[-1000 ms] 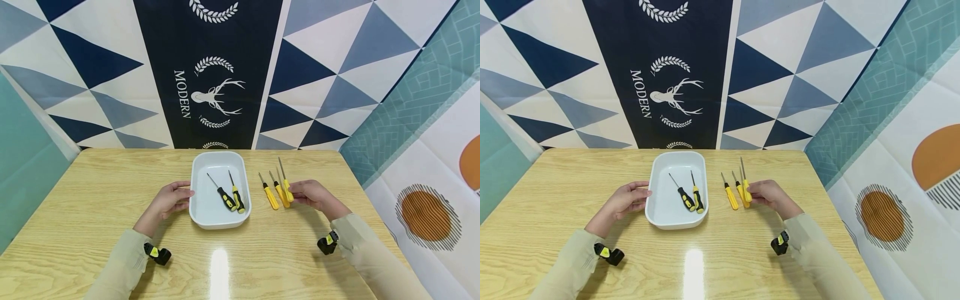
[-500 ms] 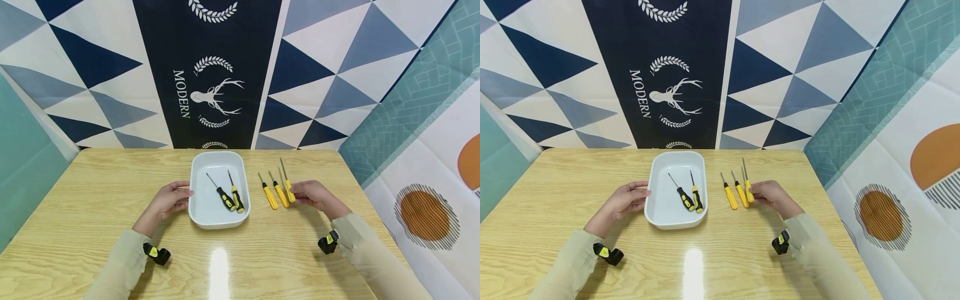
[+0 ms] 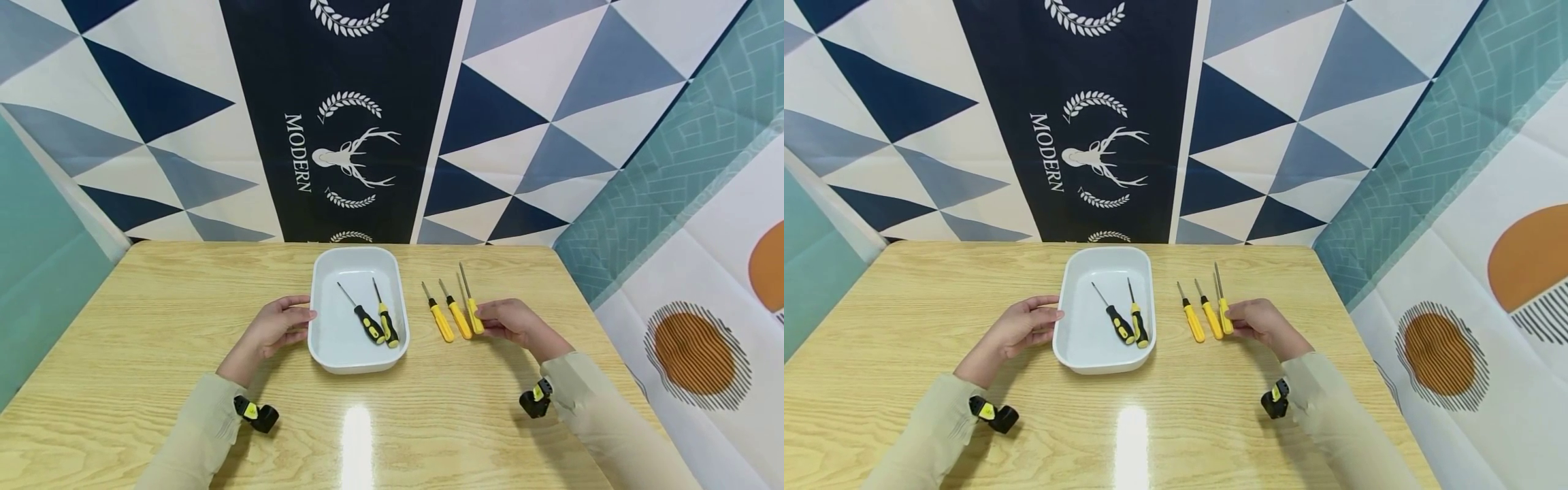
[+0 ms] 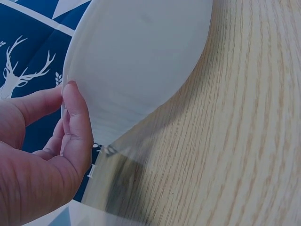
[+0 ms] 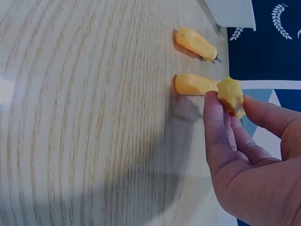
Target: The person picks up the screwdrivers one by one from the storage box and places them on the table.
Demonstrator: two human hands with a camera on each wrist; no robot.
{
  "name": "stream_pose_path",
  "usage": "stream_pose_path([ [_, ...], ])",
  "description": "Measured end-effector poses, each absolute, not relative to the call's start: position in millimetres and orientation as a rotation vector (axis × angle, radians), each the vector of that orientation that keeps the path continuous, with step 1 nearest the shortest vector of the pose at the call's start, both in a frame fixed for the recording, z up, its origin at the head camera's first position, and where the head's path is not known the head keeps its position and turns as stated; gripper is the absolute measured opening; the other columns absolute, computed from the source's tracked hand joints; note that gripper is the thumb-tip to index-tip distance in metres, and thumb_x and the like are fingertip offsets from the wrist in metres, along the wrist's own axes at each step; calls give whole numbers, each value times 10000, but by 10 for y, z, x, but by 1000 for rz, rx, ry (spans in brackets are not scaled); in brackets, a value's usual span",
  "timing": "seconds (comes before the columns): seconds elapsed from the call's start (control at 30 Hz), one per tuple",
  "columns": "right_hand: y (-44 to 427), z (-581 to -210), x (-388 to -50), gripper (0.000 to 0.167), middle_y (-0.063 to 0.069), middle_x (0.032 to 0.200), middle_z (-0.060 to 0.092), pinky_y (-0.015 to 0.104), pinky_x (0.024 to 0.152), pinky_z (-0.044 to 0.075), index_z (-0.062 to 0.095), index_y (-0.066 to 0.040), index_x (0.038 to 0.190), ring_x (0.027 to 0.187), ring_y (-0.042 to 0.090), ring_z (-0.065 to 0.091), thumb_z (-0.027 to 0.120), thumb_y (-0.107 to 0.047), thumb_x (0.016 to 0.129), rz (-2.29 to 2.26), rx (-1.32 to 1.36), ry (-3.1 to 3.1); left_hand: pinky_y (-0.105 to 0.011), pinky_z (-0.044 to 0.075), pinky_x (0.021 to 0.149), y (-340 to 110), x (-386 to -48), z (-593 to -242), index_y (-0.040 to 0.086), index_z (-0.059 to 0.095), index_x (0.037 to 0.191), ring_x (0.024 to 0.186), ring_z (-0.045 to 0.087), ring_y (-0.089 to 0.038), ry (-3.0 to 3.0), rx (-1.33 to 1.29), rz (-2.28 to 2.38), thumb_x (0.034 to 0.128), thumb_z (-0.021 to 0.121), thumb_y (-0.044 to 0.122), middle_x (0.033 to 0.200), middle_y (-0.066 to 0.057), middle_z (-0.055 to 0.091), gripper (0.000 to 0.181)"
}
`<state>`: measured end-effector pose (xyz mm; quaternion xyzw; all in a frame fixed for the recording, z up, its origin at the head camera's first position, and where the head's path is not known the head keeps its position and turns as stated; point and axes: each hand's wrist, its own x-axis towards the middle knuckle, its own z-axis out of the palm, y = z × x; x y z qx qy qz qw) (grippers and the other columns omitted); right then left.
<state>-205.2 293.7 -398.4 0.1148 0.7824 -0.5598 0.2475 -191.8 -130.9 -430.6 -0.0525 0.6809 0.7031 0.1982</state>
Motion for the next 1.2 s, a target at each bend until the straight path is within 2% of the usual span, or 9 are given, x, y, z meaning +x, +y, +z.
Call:
stream_pose_path([
  [0.4,2974,-4080,-2088,478,-43,822,622,198,689,564,413,120,1334,730,46,611,538,-111,935,-1524,390,2143,-207,568,688,-1302,-1922,-4303,0,369,1380,811,646,-108,1909,-164,1959,899,621,127,989,-5,621,557],
  [0.9,2983,-4121,-2090,515,-26,886,605,207,697,563,371,124,1360,742,53,596,539,-120,938,-1476,378,2165,-204,567,681,-1302,-1921,-4302,1,367,1384,804,650,-103,1904,-175,1960,897,627,138,1018,-43,628,569],
  [1.2,2995,-4173,-2110,507,3,884,612,211,684,564,384,128,1347,726,57,606,549,-110,931,-1475,367,2163,-200,565,673,-1298,-1914,-4291,-3,361,1385,791,645,-99,1900,-167,1967,899,619,125,1005,-20,617,565],
])
